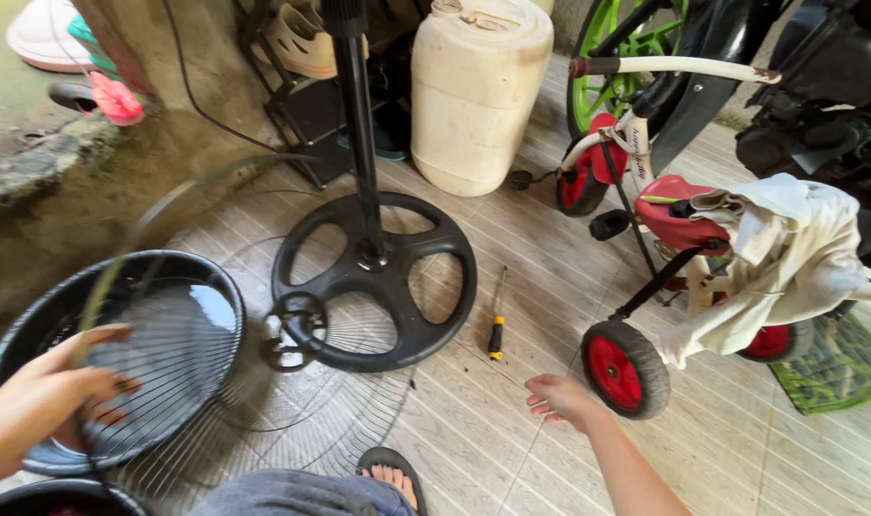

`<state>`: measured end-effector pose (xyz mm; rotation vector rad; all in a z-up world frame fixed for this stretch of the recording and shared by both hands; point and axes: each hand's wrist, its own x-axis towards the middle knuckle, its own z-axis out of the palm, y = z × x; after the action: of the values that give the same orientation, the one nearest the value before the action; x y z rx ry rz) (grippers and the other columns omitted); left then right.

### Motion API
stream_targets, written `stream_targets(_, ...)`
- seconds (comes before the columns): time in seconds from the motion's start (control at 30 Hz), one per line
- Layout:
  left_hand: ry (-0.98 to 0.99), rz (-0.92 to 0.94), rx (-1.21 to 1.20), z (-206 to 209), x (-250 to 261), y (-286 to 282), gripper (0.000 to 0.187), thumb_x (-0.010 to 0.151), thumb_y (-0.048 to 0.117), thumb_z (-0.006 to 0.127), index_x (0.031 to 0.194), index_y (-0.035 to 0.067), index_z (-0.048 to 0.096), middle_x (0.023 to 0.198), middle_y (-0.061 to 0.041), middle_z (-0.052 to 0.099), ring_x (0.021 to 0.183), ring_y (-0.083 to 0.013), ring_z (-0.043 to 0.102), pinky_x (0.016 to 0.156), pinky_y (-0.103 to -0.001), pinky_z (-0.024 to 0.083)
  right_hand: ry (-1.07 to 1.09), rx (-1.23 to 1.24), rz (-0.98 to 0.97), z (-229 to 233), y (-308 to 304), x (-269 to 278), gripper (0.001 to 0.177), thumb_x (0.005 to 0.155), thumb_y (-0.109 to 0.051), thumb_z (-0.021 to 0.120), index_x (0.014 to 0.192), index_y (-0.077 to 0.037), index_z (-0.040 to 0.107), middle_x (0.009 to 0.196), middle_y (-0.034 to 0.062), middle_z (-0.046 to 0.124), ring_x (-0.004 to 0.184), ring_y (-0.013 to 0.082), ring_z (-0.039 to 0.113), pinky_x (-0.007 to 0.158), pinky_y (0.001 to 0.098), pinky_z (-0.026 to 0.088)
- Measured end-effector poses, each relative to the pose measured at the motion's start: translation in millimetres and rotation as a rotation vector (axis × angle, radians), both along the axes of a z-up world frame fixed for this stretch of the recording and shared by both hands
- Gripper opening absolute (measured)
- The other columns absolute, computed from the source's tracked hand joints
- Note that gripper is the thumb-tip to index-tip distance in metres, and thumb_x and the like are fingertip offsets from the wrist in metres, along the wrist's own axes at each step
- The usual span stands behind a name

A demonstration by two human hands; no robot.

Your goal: The person washes the fan blades and front grille in a basin of water using a cloth. They remove the front grille from the fan stand, scrub it with a brush, and then wash it in the basin. The person also wipes their hands on a nearby cloth.

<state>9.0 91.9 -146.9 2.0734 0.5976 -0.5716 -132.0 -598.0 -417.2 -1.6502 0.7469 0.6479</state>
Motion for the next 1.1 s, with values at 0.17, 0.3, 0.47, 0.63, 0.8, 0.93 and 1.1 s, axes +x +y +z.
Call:
stream_targets(0.17, -0.025, -0.142, 0.084, 55.1, 5.1, -75.0, 0.071, 0.09, 0.007, 0.059, 0.154, 0.036, 0.052, 0.116, -0.016, 0.074, 0.085, -0.0312, 0.069, 0.06, -0.045, 0.054, -0.103, 0.012, -0.009, 46.4, 12.6, 15.3, 0.042, 0.095, -0.038, 0.062, 0.132, -0.017, 0.063, 0.108, 0.0011, 0.072, 0.089, 0.0121, 0.07, 0.076, 0.0309, 0.053)
stream_targets(0.3, -0.075, -0.26, 0.082, 77.7, 12.7, -132.2, 0.068, 0.088, 0.01, 0.063, 0.149, 0.039, 0.055, 0.103, -0.012, 0.07, 0.076, -0.0274, 0.063, 0.056, -0.04, 0.042, -0.267, 0.037, 0.01, 102.2, 15.5, 30.4, 0.042, 0.097, -0.034, 0.059, 0.134, -0.015, 0.061, 0.11, 0.0019, 0.073, 0.091, 0.0102, 0.069, 0.076, 0.029, 0.053)
stream_targets(0.47, -0.156, -0.446, 0.074, 85.5, 26.9, -198.7, 0.072, 0.084, 0.011, 0.063, 0.15, 0.038, 0.051, 0.094, -0.01, 0.07, 0.073, -0.0233, 0.061, 0.052, -0.039, 0.039, -0.402, 0.069, -0.021, 168.4, 8.9, 32.6, 0.042, 0.098, -0.034, 0.057, 0.135, -0.013, 0.061, 0.114, 0.0034, 0.072, 0.096, 0.0118, 0.069, 0.08, 0.0292, 0.053)
stream_targets(0.63, -0.274, -0.567, 0.191, 91.4, 28.7, -255.6, 0.068, 0.084, 0.017, 0.06, 0.148, 0.036, 0.055, 0.091, -0.013, 0.076, 0.075, -0.0225, 0.067, 0.066, -0.036, 0.051, -0.492, 0.089, -0.087, 206.4, -1.7, 16.8, 0.045, 0.097, -0.034, 0.058, 0.135, -0.01, 0.062, 0.115, 0.006, 0.071, 0.102, 0.0151, 0.069, 0.084, 0.0301, 0.053)
stream_targets(0.8, -0.431, -0.749, 0.213, 98.4, 17.4, -298.7, 0.062, 0.08, 0.022, 0.062, 0.141, 0.035, 0.06, 0.108, -0.01, 0.073, 0.094, -0.0247, 0.067, 0.083, -0.038, 0.052, -0.541, 0.083, -0.12, 213.7, -13.5, 2.7, 0.043, 0.098, -0.033, 0.058, 0.134, -0.01, 0.062, 0.117, 0.0058, 0.073, 0.103, 0.0152, 0.069, 0.086, 0.0313, 0.053)
stream_targets(0.93, -0.195, -0.74, 0.349, 106.4, 12.2, -320.3, 0.062, 0.085, 0.027, 0.055, 0.146, 0.04, 0.053, 0.119, -0.013, 0.074, 0.104, -0.0358, 0.076, 0.093, -0.045, 0.058, -0.571, 0.112, -0.17, 214.3, -23.8, -5.2, 0.042, 0.097, -0.033, 0.059, 0.133, -0.01, 0.063, 0.116, 0.0047, 0.072, 0.103, 0.0158, 0.068, 0.087, 0.0323, 0.053)
stream_targets(1.1, -0.425, -0.885, 0.418, 108.6, 9.8, -339.8, 0.059, 0.085, 0.03, 0.054, 0.143, 0.038, 0.054, 0.13, -0.013, 0.07, 0.121, -0.037, 0.065, 0.103, -0.046, 0.05, -0.566, 0.108, -0.206, 214.6, -29.8, -6.6, 0.041, 0.097, -0.033, 0.06, 0.132, -0.011, 0.063, 0.116, 0.0044, 0.072, 0.104, 0.0158, 0.067, 0.088, 0.0336, 0.052)
